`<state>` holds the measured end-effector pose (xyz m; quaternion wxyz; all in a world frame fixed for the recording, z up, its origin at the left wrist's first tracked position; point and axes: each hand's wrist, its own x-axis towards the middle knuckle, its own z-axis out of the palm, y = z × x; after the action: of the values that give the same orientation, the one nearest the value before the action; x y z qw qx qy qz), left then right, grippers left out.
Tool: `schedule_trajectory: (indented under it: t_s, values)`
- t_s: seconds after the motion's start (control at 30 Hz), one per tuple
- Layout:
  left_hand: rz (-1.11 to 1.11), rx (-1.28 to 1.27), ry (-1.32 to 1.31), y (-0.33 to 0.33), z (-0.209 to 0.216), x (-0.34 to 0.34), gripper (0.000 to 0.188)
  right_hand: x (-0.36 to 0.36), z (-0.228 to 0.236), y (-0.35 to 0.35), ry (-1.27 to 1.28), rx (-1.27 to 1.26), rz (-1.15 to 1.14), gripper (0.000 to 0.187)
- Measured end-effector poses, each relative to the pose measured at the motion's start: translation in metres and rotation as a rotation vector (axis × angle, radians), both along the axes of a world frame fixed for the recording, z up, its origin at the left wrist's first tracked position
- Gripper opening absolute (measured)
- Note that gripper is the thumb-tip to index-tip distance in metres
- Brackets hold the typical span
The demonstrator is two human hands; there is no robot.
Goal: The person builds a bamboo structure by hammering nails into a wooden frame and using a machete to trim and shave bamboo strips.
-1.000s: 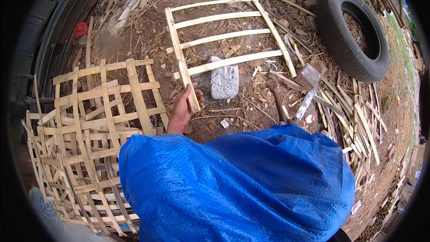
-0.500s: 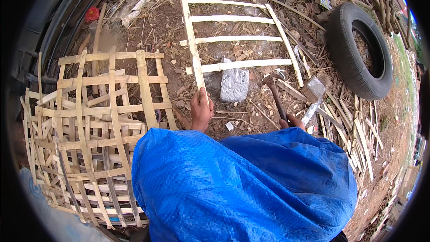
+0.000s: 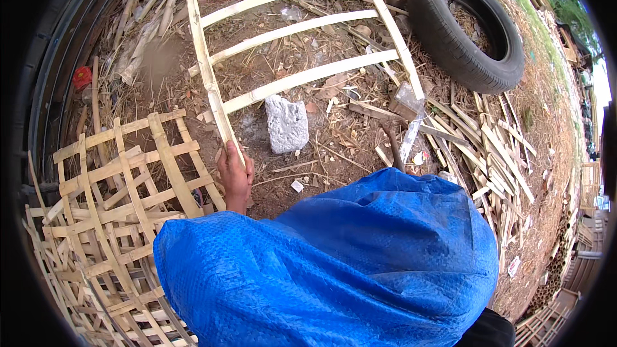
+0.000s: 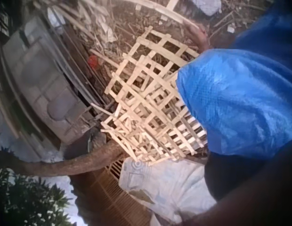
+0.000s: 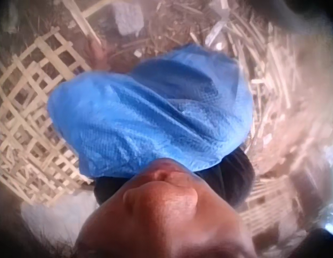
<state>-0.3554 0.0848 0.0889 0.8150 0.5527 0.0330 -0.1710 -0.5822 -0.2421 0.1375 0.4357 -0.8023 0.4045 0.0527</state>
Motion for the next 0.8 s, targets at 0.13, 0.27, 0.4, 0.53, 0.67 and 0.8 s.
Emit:
schedule_trajectory:
  t_s: [0.13, 0.27, 0.4, 0.53, 0.67, 0.8]
  values:
    - [-0.17, 0.058, -0.02, -0.028, 0.006, -0.015, 0.039, 0.011, 0.005, 0.009, -0.02, -0.001, 0.054, 0.045]
    - [-0.453, 0.571, -0.07, -0.051, 0.008, -0.031, 0.051, 0.03, 0.012, 0.017, -0.024, -0.03, 0.151, 0.045]
    - [-0.515, 0.899, -0.207, -0.05, -0.021, -0.035, 0.059, 0.051, 0.019, 0.024, -0.044, -0.071, 0.266, 0.046]
    - [-0.631, 0.721, 0.131, -0.054, -0.006, -0.034, 0.061, 0.069, 0.027, 0.029, -0.076, -0.112, 0.347, 0.046]
    - [-0.596, 0.484, 0.176, -0.059, -0.013, -0.034, 0.061, 0.09, 0.033, 0.038, -0.115, -0.151, 0.422, 0.046]
    - [-0.608, 0.37, 0.162, -0.06, -0.018, -0.036, 0.059, 0.1, 0.035, 0.052, -0.135, -0.164, 0.417, 0.047]
